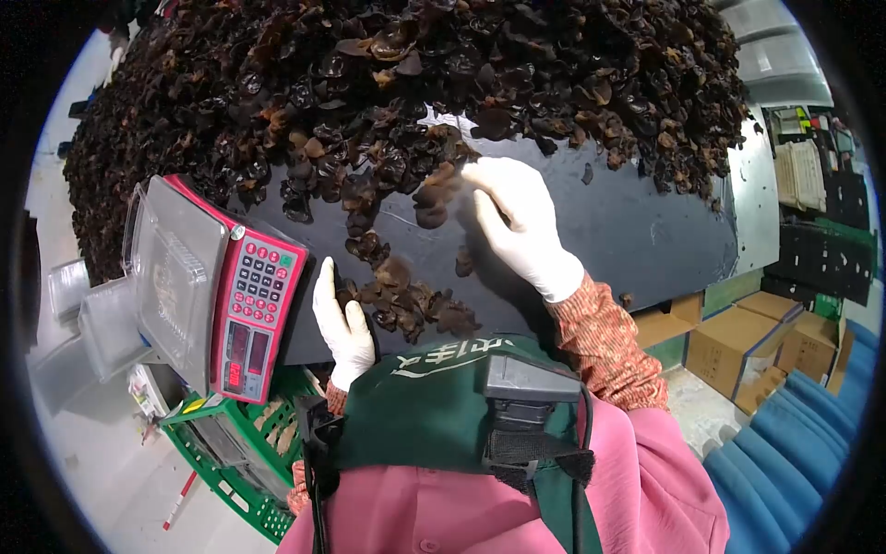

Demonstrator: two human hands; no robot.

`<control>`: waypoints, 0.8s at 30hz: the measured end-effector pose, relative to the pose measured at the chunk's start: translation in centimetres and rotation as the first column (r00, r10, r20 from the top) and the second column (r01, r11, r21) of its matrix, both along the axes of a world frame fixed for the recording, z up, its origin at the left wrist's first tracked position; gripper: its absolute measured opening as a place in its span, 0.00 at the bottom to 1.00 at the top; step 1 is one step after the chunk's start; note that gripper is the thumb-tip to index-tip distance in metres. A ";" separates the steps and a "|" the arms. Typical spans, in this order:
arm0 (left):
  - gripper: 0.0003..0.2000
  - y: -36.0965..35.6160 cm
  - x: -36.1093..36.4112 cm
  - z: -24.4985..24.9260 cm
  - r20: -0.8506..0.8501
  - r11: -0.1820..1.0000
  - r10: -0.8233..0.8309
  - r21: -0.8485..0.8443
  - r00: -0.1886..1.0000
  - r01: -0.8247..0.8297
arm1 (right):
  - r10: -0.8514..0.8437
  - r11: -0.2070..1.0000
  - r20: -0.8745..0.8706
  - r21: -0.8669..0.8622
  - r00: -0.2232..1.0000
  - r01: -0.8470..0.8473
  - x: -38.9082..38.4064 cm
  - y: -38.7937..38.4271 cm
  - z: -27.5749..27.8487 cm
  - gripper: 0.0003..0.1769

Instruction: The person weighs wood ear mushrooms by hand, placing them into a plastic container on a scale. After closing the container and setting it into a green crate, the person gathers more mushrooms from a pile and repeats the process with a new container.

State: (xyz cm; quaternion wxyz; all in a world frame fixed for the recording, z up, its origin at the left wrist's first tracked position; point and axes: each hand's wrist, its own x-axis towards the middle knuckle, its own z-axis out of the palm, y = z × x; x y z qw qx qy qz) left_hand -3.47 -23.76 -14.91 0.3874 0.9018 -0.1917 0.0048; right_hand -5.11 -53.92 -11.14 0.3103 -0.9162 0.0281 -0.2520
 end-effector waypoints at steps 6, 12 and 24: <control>0.32 0.3 -0.1 -0.1 -0.015 1.000 -0.013 0.027 1.000 0.013 | 0.094 0.987 -0.161 -0.114 0.982 -0.113 1.8 2.7 -0.6 0.26; 0.30 0.0 0.5 0.2 0.057 0.998 -0.054 -0.022 0.997 0.055 | 0.198 0.980 -0.117 0.029 0.973 -0.196 3.3 5.2 1.6 0.18; 0.31 0.3 0.6 -0.4 0.059 0.986 -0.037 -0.161 0.998 0.046 | 0.673 0.727 -0.062 0.239 0.737 -0.644 2.5 6.5 1.9 0.16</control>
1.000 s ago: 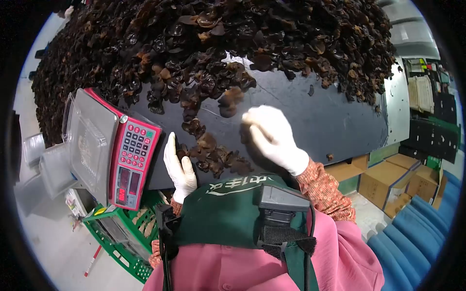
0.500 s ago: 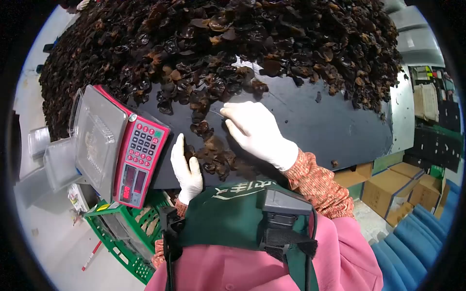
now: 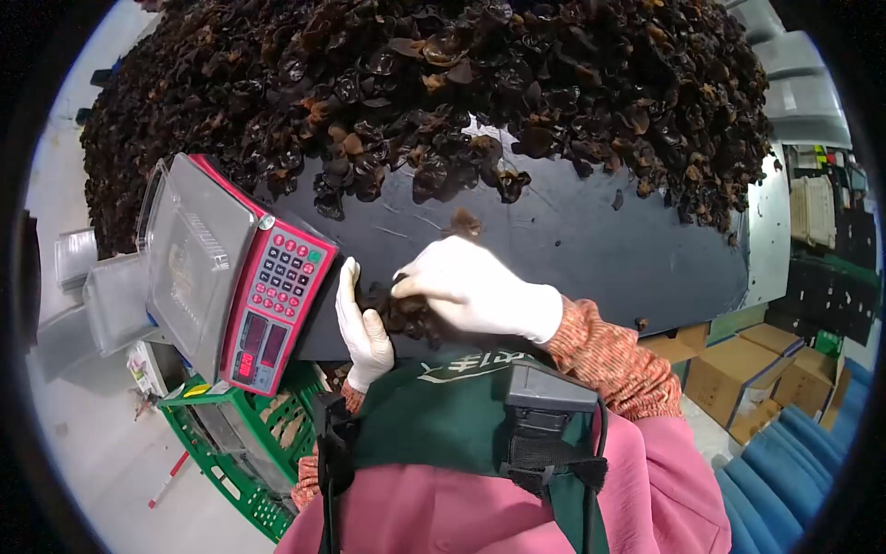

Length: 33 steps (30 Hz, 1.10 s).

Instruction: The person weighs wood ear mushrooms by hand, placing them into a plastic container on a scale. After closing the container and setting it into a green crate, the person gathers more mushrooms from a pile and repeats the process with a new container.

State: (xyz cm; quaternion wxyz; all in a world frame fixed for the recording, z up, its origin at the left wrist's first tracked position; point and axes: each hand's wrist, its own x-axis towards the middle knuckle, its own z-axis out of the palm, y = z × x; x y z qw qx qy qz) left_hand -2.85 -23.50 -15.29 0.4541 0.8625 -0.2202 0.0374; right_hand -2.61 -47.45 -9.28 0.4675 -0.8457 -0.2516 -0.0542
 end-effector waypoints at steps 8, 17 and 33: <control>0.29 -0.2 -0.1 0.2 0.024 0.993 0.008 0.119 1.000 -0.011 | -0.423 0.883 -0.241 0.105 0.873 0.457 0.5 -6.7 -0.1 0.17; 0.28 -0.3 -0.6 0.6 -0.048 0.987 0.041 0.157 0.998 -0.033 | -0.532 0.691 0.378 -0.324 0.758 0.646 6.6 -6.2 -3.6 0.23; 0.35 -0.2 -0.2 -0.6 -0.031 0.996 0.055 0.073 0.998 -0.052 | -0.220 0.972 0.037 -0.079 0.975 0.223 -7.1 -3.0 0.2 0.12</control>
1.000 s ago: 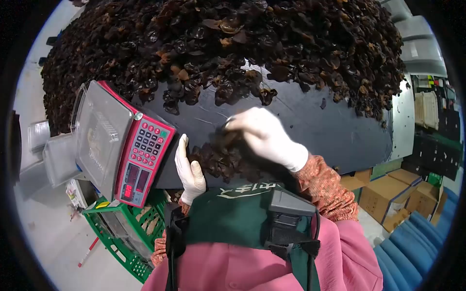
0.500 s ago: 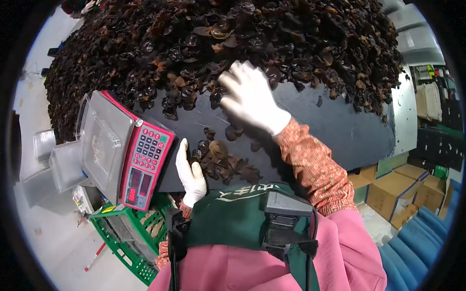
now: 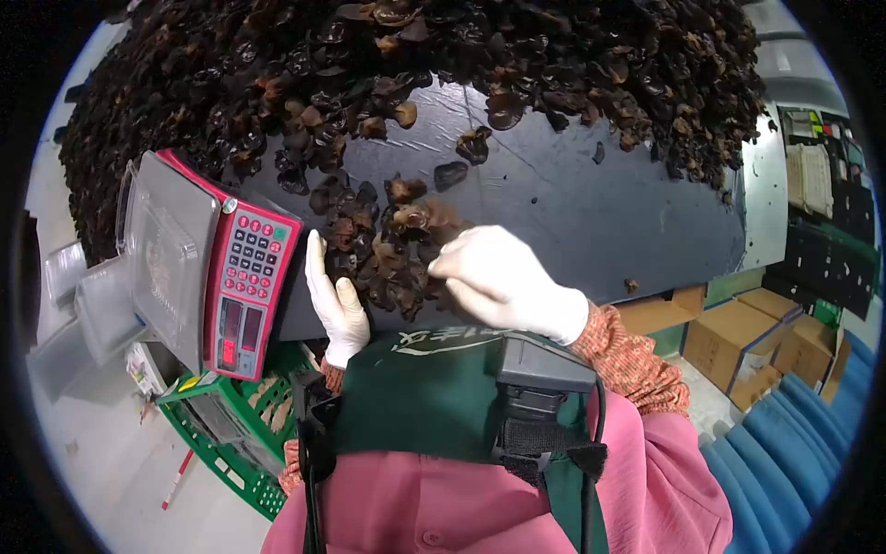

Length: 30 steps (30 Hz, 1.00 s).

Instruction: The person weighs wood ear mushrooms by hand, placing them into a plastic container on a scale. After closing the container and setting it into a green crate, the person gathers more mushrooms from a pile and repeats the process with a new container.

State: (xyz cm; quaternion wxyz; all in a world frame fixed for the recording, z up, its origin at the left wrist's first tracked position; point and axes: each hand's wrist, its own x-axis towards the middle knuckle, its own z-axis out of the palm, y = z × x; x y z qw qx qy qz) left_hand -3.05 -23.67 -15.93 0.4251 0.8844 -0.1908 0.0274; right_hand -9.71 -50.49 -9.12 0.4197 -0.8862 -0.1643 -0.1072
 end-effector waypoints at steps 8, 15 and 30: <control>0.34 -0.1 -0.1 0.4 -0.027 1.000 0.007 0.022 1.000 -0.006 | -0.126 0.978 0.169 -0.144 0.977 0.151 7.5 2.1 -0.5 0.17; 0.33 0.5 -0.2 0.1 -0.026 0.997 -0.051 -0.067 0.998 0.049 | 0.046 0.893 -0.027 -0.447 0.999 -0.053 11.4 8.3 -3.2 0.24; 0.30 0.7 0.0 -0.6 -0.007 0.985 -0.067 -0.159 0.998 0.065 | -0.366 0.908 -0.643 -0.404 0.673 0.109 -7.1 -11.4 7.5 0.14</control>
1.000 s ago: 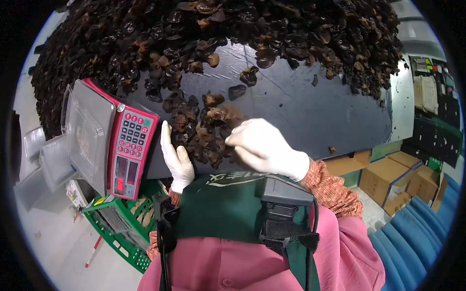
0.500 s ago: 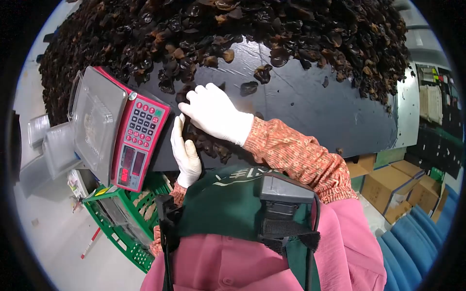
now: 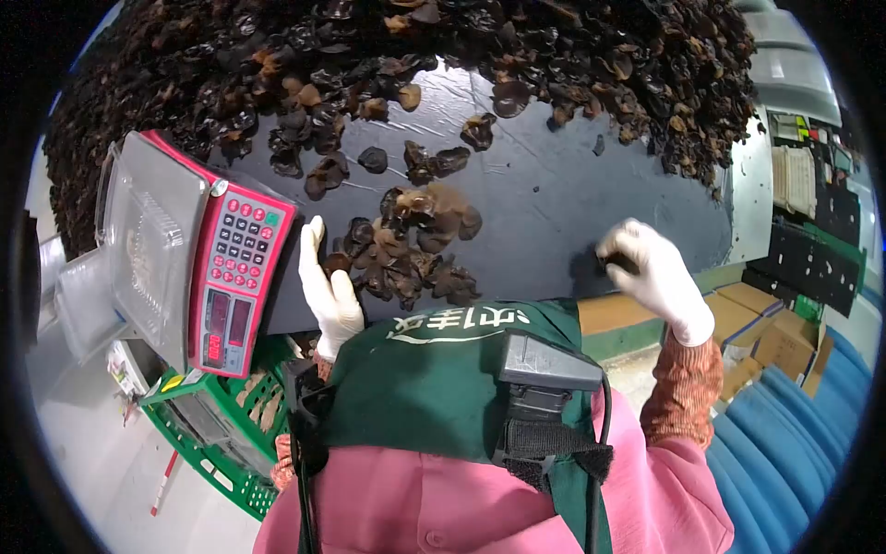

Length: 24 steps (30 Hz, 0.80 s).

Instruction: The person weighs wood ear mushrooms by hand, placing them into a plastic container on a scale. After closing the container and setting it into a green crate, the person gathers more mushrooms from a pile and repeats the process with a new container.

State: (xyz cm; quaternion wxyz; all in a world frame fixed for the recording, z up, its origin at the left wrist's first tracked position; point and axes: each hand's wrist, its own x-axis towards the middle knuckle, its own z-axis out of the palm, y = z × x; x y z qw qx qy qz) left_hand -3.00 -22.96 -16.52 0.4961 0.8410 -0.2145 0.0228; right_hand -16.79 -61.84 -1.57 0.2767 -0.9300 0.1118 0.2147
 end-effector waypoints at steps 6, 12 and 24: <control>0.32 -0.1 -0.1 0.1 -0.044 0.998 0.026 0.053 0.999 -0.024 | 0.119 0.967 0.172 -0.242 0.978 -0.075 -0.3 1.8 -0.9 0.21; 0.31 -0.4 -0.4 0.6 -0.062 0.996 0.049 0.072 0.997 -0.044 | 0.205 0.970 0.654 -0.234 0.728 -0.062 10.9 6.6 -7.2 0.17; 0.55 0.1 -0.3 0.8 -0.129 0.995 -0.031 0.088 0.991 0.042 | 0.240 0.920 0.667 0.075 0.705 -0.385 9.6 12.0 -12.0 0.19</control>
